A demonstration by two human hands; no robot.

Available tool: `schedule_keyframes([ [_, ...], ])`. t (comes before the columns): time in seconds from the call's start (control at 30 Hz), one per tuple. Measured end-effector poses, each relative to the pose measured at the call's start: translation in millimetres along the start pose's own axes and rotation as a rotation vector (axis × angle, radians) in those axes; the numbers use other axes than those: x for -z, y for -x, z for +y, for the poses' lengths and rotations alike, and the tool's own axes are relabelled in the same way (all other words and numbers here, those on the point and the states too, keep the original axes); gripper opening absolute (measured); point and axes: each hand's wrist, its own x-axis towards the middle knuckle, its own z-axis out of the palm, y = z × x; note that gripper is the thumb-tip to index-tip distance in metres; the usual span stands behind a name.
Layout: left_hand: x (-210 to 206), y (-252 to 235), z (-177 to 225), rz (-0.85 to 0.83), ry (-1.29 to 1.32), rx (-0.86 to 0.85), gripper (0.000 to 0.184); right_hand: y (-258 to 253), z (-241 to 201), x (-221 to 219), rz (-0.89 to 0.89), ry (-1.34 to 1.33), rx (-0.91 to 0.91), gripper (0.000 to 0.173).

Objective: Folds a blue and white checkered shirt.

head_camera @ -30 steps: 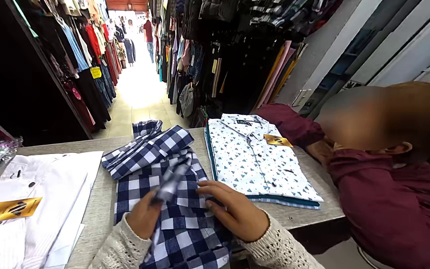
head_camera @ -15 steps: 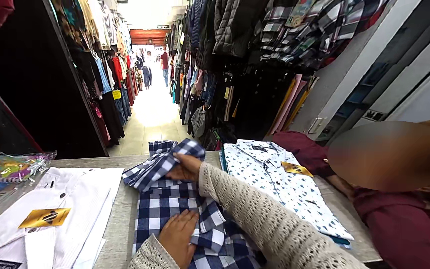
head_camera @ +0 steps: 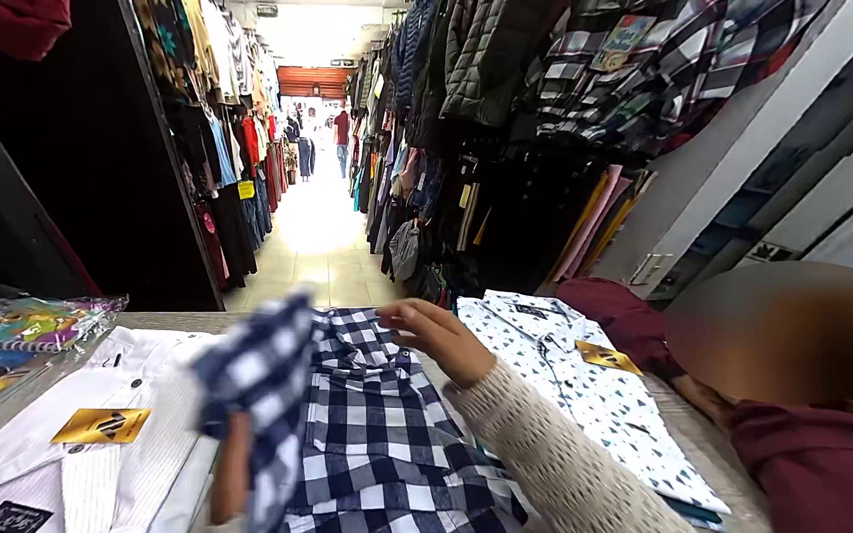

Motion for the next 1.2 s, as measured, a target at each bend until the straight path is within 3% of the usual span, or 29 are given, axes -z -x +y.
schedule_keyframes([
  [0.1,51,-2,23,0.296,-0.003,-0.147,0.042,39,35,-2,-0.110,0.213,0.023,0.039],
  [0.2,105,2,3,0.319,-0.020,-0.151,0.046,71,48,-23,-0.432,0.474,0.017,0.062],
  [0.3,128,14,-10,0.280,-0.011,-0.053,0.049,90,62,-36,-0.540,0.657,0.083,0.081],
  [0.4,130,18,-26,0.362,0.028,-0.022,0.050,78,38,-47,-0.629,0.745,-0.038,0.082],
  [0.47,138,5,-53,0.488,0.128,-0.123,0.045,61,18,-62,-0.661,0.739,-0.086,0.075],
  [0.53,138,9,-52,0.469,0.380,-0.192,0.037,44,6,-80,-0.672,0.744,-0.084,0.074],
  [0.6,138,19,-37,0.457,0.650,-0.171,0.032,28,9,-101,-0.663,0.785,-0.086,0.084],
  [0.67,152,24,-26,0.483,0.631,-0.175,0.032,18,20,-123,-0.662,0.871,-0.155,0.089],
  [0.7,162,27,-23,0.486,0.523,-0.227,0.029,15,26,-131,-0.657,0.926,-0.170,0.080],
  [0.8,160,38,-5,0.327,0.137,-0.462,0.045,4,35,-127,-0.468,0.843,-0.128,0.040],
  [0.83,152,42,-1,0.273,0.037,-0.521,0.039,2,34,-116,-0.349,0.711,-0.138,0.034],
  [0.93,133,50,-4,-0.055,-0.266,-0.608,0.019,5,17,-66,0.193,0.077,-0.195,0.037],
  [1.0,121,54,-13,-0.237,-0.449,-0.545,0.028,11,5,-24,0.435,-0.381,-0.128,0.030],
  [1.07,104,52,-19,-0.336,-0.609,-0.376,0.040,20,2,23,0.480,-0.667,0.028,0.034],
  [1.13,88,40,-30,-0.362,-0.755,-0.238,0.051,34,-2,53,0.550,-0.764,0.106,0.038],
  [1.2,72,27,-39,-0.326,-0.874,-0.203,0.056,51,-5,65,0.644,-0.799,0.131,0.032],
])
